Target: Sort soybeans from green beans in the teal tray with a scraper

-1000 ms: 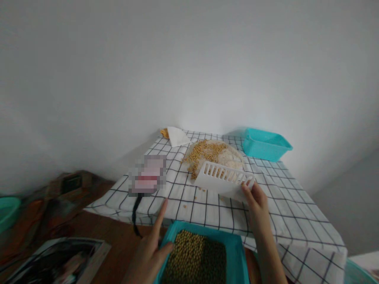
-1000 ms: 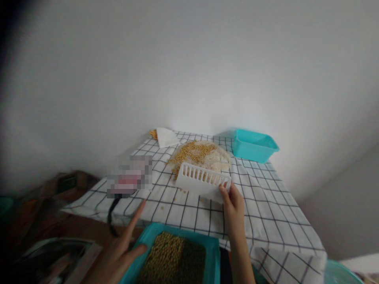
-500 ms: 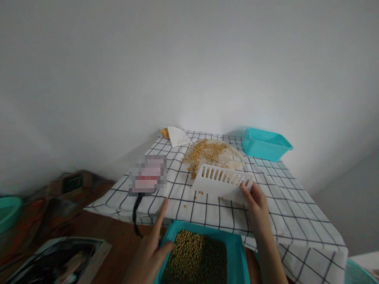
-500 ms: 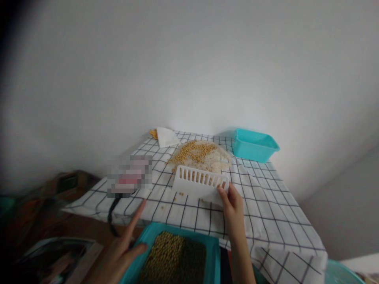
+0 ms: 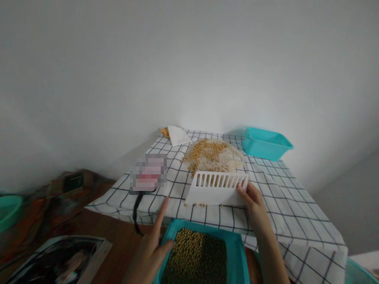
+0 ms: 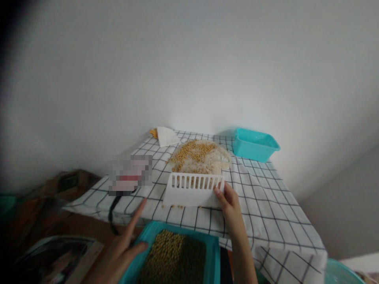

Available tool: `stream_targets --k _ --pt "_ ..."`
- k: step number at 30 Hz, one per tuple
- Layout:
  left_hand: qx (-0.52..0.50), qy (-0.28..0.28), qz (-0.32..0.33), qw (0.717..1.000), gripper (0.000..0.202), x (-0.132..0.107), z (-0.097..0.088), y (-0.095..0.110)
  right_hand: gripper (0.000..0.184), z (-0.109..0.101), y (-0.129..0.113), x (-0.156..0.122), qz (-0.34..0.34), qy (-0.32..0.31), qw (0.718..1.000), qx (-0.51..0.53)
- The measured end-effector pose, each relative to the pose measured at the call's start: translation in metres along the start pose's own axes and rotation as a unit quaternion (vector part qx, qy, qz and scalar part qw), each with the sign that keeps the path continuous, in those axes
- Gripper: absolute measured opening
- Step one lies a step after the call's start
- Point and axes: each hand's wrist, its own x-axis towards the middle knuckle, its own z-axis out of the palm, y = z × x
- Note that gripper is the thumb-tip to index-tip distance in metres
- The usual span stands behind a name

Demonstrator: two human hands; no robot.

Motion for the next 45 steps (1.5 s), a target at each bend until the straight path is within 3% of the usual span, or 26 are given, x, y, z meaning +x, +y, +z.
stream_targets --k 13,16,21,23,26,32,36,45 --pt "-0.005 -0.006 0.008 1.000 0.088 0.001 -0.001 -0.005 0.034 -0.003 0.003 -0.003 0.068 -0.049 0.993 0.078" --pt "0.000 -0.011 0.004 1.000 0.087 -0.001 -0.003 -0.002 0.036 -0.003 0.003 -0.002 0.078 -0.009 0.991 0.112" --pt "0.015 -0.007 0.006 1.000 0.084 -0.002 -0.004 0.002 0.044 -0.007 0.007 0.007 0.066 0.128 0.978 0.154" --pt "0.024 -0.005 0.003 1.000 0.084 -0.002 -0.003 0.002 0.046 -0.008 0.009 0.010 0.048 0.165 0.974 0.147" --pt "0.022 -0.012 -0.003 1.000 0.085 -0.002 -0.003 0.003 0.045 -0.007 0.010 0.011 0.023 0.172 0.975 0.139" --pt "0.010 0.002 0.014 1.000 0.085 -0.003 -0.003 0.003 0.028 0.000 0.006 0.004 -0.017 0.065 0.998 0.010" --pt "0.008 0.002 0.011 1.000 0.084 -0.004 -0.003 0.003 0.028 -0.001 0.003 0.003 -0.033 0.024 0.998 -0.042" --pt "-0.039 -0.030 0.009 0.999 0.086 -0.004 -0.004 0.006 0.031 -0.006 0.015 0.008 -0.068 0.137 0.987 -0.055"
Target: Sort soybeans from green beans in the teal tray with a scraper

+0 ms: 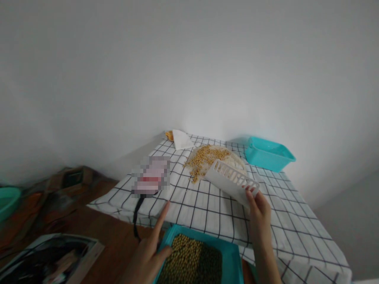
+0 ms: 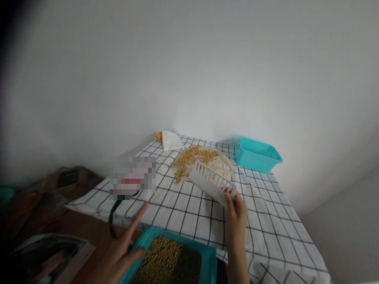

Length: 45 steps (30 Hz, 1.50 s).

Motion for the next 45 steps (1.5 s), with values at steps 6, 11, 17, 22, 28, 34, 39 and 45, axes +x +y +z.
stream_targets --k 6,11,17,22,28,34,39,45 --pt "0.019 0.030 0.011 0.999 0.086 0.000 0.000 -0.004 0.028 -0.002 0.007 0.002 0.007 0.091 0.990 0.107" --pt "0.039 0.041 0.009 0.998 0.086 0.001 0.001 -0.005 0.025 -0.001 0.003 0.001 0.029 0.115 0.983 0.142" --pt "0.048 0.030 -0.001 0.998 0.086 0.001 0.001 -0.002 0.027 -0.003 0.010 0.005 0.009 0.104 0.987 0.119" --pt "0.057 0.044 -0.003 0.997 0.087 0.003 0.003 -0.005 0.025 -0.002 0.006 0.001 0.001 0.060 0.996 0.070" --pt "0.056 0.028 -0.004 0.998 0.085 0.000 0.002 0.000 0.023 -0.003 0.002 -0.003 -0.002 0.025 0.999 0.044" --pt "0.044 0.004 -0.019 0.999 0.088 -0.001 -0.002 0.010 0.025 -0.003 -0.002 -0.005 -0.002 0.002 1.000 0.021" --pt "0.034 0.016 -0.015 0.999 0.087 0.001 0.000 0.004 0.023 -0.002 -0.004 -0.007 0.001 -0.026 0.999 0.026" --pt "0.032 0.007 -0.031 0.999 0.088 0.000 0.000 0.007 0.022 -0.002 -0.009 -0.008 0.000 -0.048 0.998 0.031"
